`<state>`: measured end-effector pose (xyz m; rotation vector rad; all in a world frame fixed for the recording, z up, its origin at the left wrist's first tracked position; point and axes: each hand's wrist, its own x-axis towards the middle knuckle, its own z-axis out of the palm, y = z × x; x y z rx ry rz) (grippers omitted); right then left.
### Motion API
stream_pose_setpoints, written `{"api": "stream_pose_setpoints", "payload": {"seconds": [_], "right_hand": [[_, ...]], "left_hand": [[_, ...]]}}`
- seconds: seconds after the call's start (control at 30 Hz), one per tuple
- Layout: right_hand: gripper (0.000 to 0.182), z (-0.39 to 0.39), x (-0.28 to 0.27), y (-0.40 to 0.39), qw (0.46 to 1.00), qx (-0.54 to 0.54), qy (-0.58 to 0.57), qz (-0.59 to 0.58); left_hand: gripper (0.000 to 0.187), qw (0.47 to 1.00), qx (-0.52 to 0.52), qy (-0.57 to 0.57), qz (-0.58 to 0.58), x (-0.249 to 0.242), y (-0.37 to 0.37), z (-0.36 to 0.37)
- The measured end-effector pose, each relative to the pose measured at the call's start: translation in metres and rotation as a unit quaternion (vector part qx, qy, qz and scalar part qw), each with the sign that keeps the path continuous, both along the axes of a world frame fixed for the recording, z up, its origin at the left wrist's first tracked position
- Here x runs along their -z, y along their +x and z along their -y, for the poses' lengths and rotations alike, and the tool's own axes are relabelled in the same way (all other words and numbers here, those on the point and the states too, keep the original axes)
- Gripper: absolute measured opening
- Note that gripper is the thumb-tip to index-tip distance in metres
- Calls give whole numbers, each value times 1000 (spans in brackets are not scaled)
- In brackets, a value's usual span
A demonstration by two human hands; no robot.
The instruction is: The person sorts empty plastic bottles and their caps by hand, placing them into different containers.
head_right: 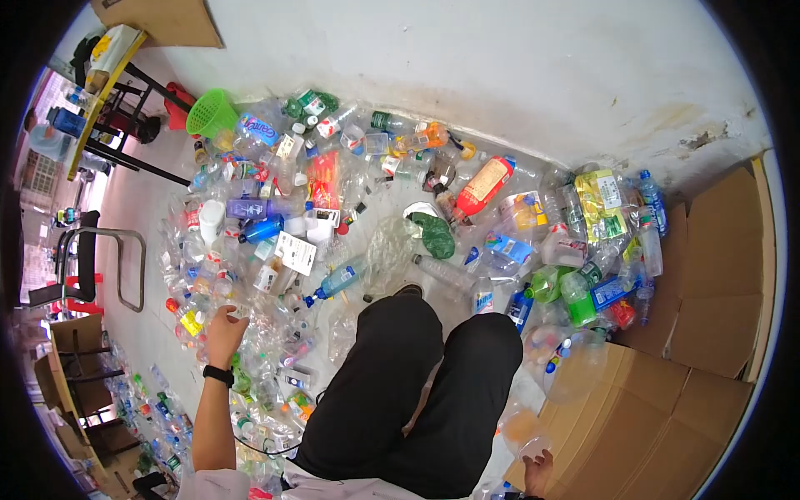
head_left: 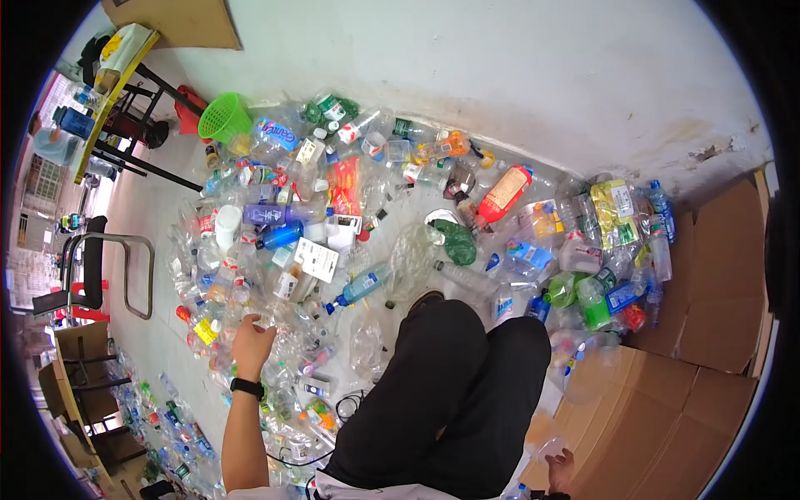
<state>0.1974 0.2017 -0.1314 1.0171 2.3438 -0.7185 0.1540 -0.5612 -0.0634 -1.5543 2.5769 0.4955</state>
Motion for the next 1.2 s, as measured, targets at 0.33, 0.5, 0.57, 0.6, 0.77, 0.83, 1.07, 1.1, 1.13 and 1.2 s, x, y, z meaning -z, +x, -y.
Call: {"api": "stream_pose_setpoints", "payload": {"seconds": [0.33,0.5,0.57,0.6,0.77,0.83,1.07,1.1,1.13,1.2], "right_hand": [[63,-20,19,24,995,-79,-2,64],[65,-12,11,9,988,-118,-11,97],[67,-10,9,5,990,-105,-14,97],[67,-9,8,3,989,-106,-14,99],[66,54,-50,-39,974,-119,55,185],[66,36,-35,-21,981,-86,37,169],[57,-18,-20,20,977,-18,-31,212],[57,-21,-21,22,976,-17,-27,216],[56,-20,-27,22,975,-95,-6,200],[54,-19,-37,22,966,-172,16,191]], "left_hand": [[49,990,-10,45,130,50,11,8],[50,990,-39,20,134,65,28,38],[54,991,-42,7,126,69,35,58],[61,989,-62,5,134,70,35,68],[67,981,-105,-54,157,72,23,119],[71,984,-109,-46,131,86,29,149],[85,969,-121,-55,210,116,-4,183],[85,963,-120,-62,232,122,-7,185],[85,962,-119,-58,239,130,-8,189],[83,953,-119,-82,264,143,-7,196]]}}
